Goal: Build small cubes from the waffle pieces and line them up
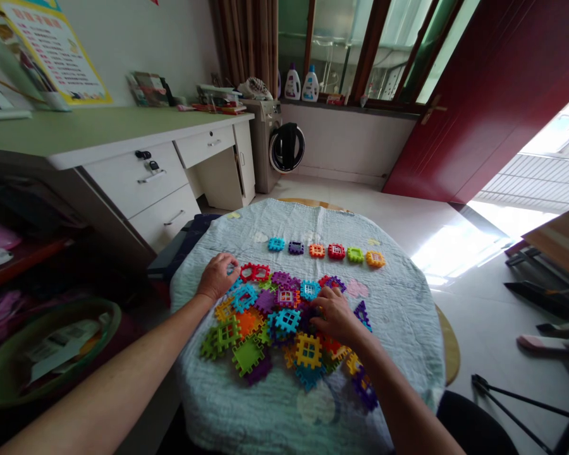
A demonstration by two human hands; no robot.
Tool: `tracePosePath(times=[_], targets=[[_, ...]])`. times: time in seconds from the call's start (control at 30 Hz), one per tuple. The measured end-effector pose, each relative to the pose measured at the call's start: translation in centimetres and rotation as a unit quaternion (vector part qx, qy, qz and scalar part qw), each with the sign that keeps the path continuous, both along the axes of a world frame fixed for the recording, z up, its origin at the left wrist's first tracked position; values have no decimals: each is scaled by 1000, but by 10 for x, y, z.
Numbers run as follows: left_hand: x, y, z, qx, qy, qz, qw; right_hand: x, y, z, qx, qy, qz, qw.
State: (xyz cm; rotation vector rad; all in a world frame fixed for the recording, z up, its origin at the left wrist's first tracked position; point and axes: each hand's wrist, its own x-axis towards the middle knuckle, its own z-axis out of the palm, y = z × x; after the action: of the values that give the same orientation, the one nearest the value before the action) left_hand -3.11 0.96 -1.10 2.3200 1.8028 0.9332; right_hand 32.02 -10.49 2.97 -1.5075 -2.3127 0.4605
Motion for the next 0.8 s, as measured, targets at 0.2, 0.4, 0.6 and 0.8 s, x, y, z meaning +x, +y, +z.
tracePosePath(times=[0.2,0.4,0.6,0.8], targets=[[0,0,0,1,16,-1,1000,7,6,-3,7,46,-14,999],[1,-1,0,1,18,-4,1000,20,10,5,-13,149,-41,988],[0,-1,-1,-2,20,3,1000,39,12,17,20,195,-149,969],[1,0,0,-3,22,0,1000,43,9,17,40,133,-84,987]])
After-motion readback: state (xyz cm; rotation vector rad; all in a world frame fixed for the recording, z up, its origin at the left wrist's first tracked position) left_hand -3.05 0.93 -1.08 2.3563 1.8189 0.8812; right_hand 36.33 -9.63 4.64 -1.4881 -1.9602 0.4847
